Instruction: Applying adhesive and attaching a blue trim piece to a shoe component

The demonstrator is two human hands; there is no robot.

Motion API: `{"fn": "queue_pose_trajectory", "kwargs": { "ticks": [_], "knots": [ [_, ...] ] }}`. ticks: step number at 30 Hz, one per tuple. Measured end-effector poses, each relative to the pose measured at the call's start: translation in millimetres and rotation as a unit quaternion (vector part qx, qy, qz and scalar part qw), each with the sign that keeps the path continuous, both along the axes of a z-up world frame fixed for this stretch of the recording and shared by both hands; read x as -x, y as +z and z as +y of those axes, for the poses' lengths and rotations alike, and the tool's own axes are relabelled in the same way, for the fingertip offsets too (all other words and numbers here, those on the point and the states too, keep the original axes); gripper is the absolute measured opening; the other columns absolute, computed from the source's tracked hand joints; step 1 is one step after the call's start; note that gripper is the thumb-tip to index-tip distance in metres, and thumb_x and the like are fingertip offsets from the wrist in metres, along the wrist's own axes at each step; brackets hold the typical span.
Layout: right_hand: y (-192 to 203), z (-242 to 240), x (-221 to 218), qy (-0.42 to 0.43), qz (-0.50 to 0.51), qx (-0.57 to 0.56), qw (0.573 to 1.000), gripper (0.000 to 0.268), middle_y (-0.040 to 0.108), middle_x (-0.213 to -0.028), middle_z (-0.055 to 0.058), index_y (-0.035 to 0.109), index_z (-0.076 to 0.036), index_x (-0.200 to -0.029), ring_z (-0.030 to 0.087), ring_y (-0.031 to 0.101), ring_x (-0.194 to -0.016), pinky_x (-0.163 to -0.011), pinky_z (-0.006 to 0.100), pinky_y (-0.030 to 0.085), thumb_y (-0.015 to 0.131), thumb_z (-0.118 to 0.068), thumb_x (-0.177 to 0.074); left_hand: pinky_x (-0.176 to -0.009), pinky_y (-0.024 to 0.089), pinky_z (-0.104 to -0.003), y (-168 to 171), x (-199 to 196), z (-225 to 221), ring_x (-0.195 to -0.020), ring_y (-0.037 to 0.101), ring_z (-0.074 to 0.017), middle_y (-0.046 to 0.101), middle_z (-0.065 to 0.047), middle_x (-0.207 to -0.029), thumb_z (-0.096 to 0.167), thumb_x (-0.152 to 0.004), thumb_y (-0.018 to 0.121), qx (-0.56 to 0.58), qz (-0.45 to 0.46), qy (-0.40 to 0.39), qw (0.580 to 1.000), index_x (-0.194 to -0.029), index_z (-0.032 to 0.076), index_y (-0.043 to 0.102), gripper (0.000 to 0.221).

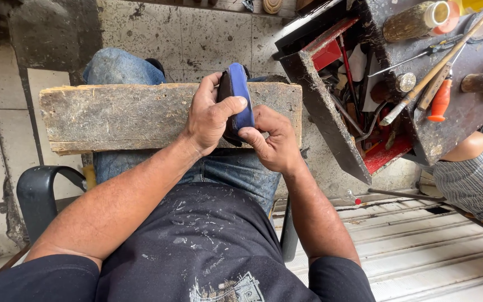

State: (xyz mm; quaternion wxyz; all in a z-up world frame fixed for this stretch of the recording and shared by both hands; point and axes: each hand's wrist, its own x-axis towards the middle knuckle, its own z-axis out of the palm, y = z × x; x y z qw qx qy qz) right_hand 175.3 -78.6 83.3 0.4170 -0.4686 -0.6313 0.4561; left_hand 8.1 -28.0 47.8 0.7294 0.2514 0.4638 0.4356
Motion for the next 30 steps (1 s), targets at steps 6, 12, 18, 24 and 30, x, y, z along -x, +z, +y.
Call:
{"fn": "queue_pose_trajectory", "kwargs": {
  "ticks": [6, 12, 18, 24, 30],
  "knots": [
    [-2, -7, 1, 0.006, 0.05, 0.003, 0.999, 0.015, 0.066, -0.086, 0.01, 0.074, -0.003, -0.088, 0.018, 0.063, -0.074, -0.061, 0.029, 0.051, 0.087, -0.011, -0.085, -0.08, 0.062, -0.037, 7, 12, 5, -0.097, 0.061, -0.0248, 0.06, -0.017, -0.108, 0.026, -0.08, 0.086, -0.071, 0.003, -0.076, 0.995, -0.14, 0.005, 0.048, 0.074],
    [-6, -16, -14, -0.087, 0.153, 0.047, 0.983, 0.058, 0.067, -0.113, 0.016, 0.065, -0.004, -0.126, 0.021, 0.063, -0.096, -0.079, 0.032, 0.052, 0.087, -0.033, -0.081, -0.083, 0.065, -0.043, 39, 30, -2, -0.1, 0.069, -0.0306, 0.06, -0.021, -0.112, 0.026, -0.073, 0.092, -0.143, 0.058, -0.192, 0.969, -0.145, 0.006, 0.053, 0.084],
    [14, -25, 2, -0.068, 0.176, 0.076, 0.979, 0.097, 0.056, -0.148, 0.016, 0.035, -0.014, -0.153, 0.025, 0.054, -0.134, -0.106, 0.039, 0.047, 0.095, -0.021, -0.077, -0.091, 0.06, -0.051, 34, 39, -32, -0.115, 0.063, -0.0456, 0.055, -0.034, -0.12, 0.012, -0.068, 0.092, -0.177, 0.043, -0.254, 0.95, -0.158, -0.001, 0.019, 0.117],
    [6, -46, 8, -0.075, 0.252, 0.174, 0.949, 0.08, 0.066, -0.132, 0.021, 0.049, -0.006, -0.134, 0.025, 0.064, -0.123, -0.102, 0.036, 0.052, 0.096, -0.005, -0.069, -0.096, 0.058, -0.048, 52, 57, -56, -0.124, 0.062, -0.0444, 0.059, -0.028, -0.13, 0.009, -0.067, 0.09, -0.174, 0.103, -0.267, 0.942, -0.158, 0.001, 0.014, 0.119],
    [1, -53, 8, -0.082, 0.381, 0.191, 0.901, 0.064, 0.065, -0.13, 0.029, 0.053, -0.001, -0.127, 0.034, 0.068, -0.119, -0.097, 0.039, 0.059, 0.087, 0.003, -0.073, -0.092, 0.059, -0.054, 58, 64, -61, -0.121, 0.061, -0.0519, 0.061, -0.031, -0.128, 0.008, -0.065, 0.09, -0.284, 0.145, -0.265, 0.91, -0.153, -0.004, 0.02, 0.113]
  ]
}}
